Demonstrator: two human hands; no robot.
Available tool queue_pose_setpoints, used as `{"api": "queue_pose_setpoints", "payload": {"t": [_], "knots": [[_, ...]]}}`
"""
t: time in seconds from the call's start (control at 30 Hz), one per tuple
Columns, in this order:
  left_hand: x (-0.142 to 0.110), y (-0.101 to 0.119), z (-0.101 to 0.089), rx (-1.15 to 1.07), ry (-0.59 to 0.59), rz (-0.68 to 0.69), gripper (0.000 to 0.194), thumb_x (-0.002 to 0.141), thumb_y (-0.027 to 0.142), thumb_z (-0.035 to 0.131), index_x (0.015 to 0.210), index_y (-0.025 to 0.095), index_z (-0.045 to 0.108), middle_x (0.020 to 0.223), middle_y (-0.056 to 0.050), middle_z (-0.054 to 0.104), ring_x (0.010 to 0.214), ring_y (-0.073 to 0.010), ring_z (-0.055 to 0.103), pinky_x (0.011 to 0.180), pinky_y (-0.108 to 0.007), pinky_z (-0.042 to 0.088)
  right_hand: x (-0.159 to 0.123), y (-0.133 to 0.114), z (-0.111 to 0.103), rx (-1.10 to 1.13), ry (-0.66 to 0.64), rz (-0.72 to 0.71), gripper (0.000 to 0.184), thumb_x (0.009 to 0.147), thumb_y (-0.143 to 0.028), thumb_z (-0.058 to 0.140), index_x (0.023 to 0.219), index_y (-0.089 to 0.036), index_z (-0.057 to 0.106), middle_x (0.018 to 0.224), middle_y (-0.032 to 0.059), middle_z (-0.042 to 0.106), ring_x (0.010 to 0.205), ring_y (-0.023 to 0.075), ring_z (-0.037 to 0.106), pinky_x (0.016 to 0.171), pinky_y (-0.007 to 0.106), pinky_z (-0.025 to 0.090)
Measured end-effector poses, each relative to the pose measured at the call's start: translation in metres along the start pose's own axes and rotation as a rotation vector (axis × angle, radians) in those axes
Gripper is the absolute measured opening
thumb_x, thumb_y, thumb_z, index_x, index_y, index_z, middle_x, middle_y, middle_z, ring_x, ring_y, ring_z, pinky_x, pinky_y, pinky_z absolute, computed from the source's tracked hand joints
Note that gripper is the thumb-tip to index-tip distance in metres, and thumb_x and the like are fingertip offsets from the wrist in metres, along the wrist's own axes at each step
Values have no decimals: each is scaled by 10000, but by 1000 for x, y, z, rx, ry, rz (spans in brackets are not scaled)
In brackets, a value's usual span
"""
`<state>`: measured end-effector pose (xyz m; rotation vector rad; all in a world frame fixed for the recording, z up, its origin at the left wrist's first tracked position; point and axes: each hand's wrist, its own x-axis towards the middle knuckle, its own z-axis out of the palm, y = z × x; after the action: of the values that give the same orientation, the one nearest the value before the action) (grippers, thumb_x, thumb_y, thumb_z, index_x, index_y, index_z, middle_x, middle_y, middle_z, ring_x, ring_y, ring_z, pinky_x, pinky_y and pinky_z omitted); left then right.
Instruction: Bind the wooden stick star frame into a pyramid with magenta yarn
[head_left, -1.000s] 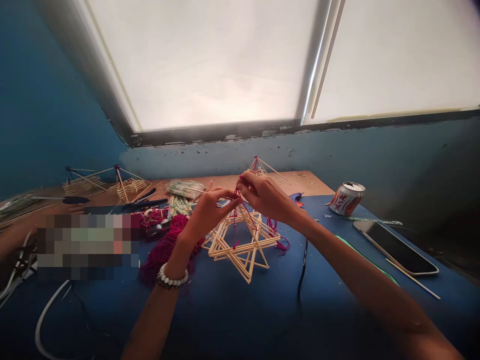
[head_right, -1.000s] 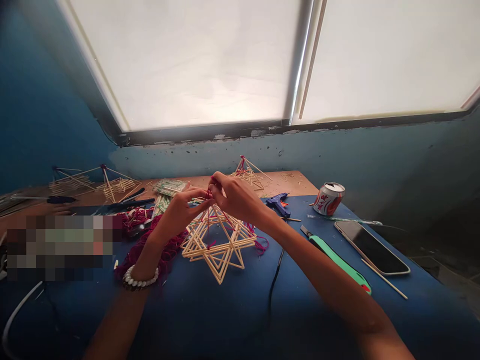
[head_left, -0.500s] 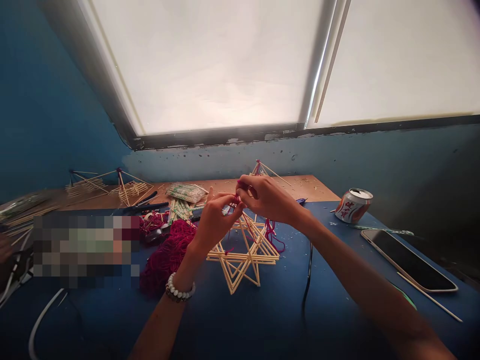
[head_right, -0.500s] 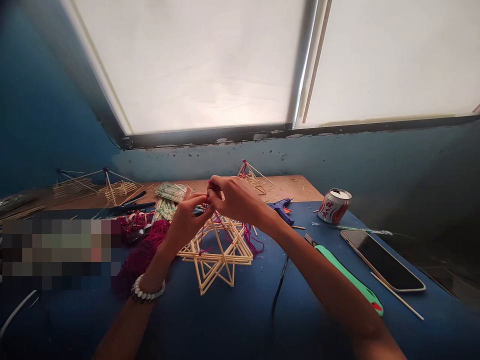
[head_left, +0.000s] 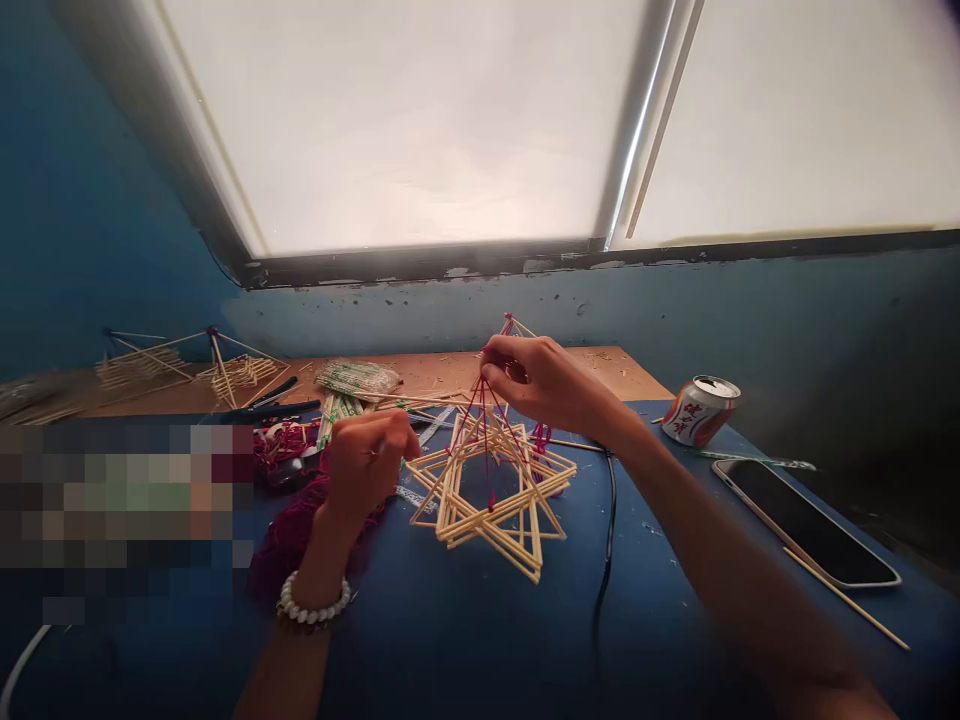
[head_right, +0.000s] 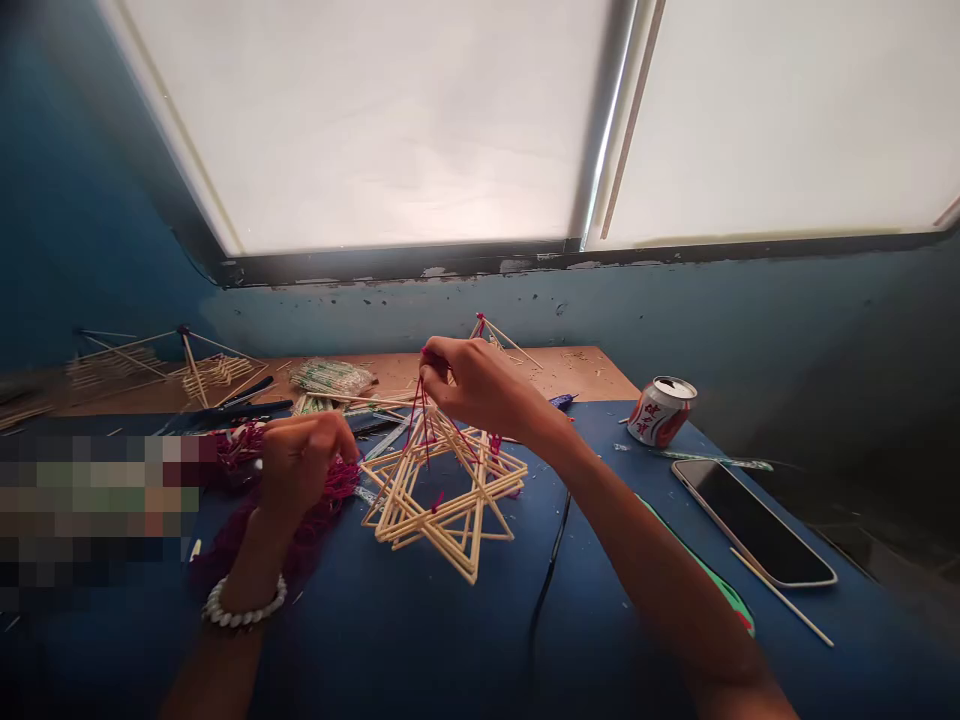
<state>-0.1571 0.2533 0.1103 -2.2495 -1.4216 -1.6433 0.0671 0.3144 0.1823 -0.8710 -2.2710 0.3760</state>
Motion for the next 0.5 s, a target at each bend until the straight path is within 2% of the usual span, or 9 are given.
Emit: {"api": "queue_pose_setpoints", "payload": {"t": [0.07,0.13,0.23,0.3,0.37,0.4,0.43,0.5], "knots": [[3,-3,-3,126,-200,-30,537,1001,330,429,509,193,594,494,17,574,487,-120,525,595,-298,378,0,4,-4,20,10,15,193,939,-268,497,842,-151,616,654,-12,535,578,85,410,568,274,280],[7,-5,-4,201,-320,-28,510,997,332,420,534,191,579,532,6,584,561,-144,554,630,-302,391,0,7,-8,42,27,28,196,944,-282,498,860,-149,615,669,-8,535,591,89,414,566,275,281],[10,-9,-1,234,-389,-24,363,982,291,398,713,189,621,764,-34,659,827,-204,604,781,-327,444,0,12,-12,87,42,29,199,953,-287,494,863,-151,608,681,-10,519,599,88,397,566,269,291],[11,-14,4,210,-382,-45,272,973,310,431,1023,182,665,1100,-80,681,1116,-250,576,984,-383,427,2,15,-13,133,35,27,200,961,-285,486,862,-155,600,691,-10,515,606,86,399,563,264,300],[11,-17,10,97,-398,-66,443,973,400,475,1360,192,538,1437,-112,537,1373,-280,434,1162,-434,309,4,19,-12,189,17,20,199,967,-272,477,858,-153,594,723,-1,532,628,86,423,575,260,320],[11,-18,14,13,-426,-75,549,972,454,488,1459,204,448,1537,-114,444,1447,-284,358,1209,-441,253,5,21,-11,221,4,15,201,968,-263,473,851,-150,591,740,4,539,642,86,435,586,257,333],[12,-18,19,-75,-462,-86,627,964,505,503,1508,217,386,1592,-110,377,1488,-288,307,1232,-439,222,6,22,-9,253,-12,8,202,968,-253,472,841,-146,588,750,8,541,652,85,443,597,254,343],[14,-16,30,-219,-519,-109,688,932,562,556,1518,248,378,1615,-95,352,1505,-296,291,1238,-433,234,9,24,-6,315,-53,-15,201,964,-237,474,830,-138,586,755,10,540,668,84,453,612,248,358]]}}
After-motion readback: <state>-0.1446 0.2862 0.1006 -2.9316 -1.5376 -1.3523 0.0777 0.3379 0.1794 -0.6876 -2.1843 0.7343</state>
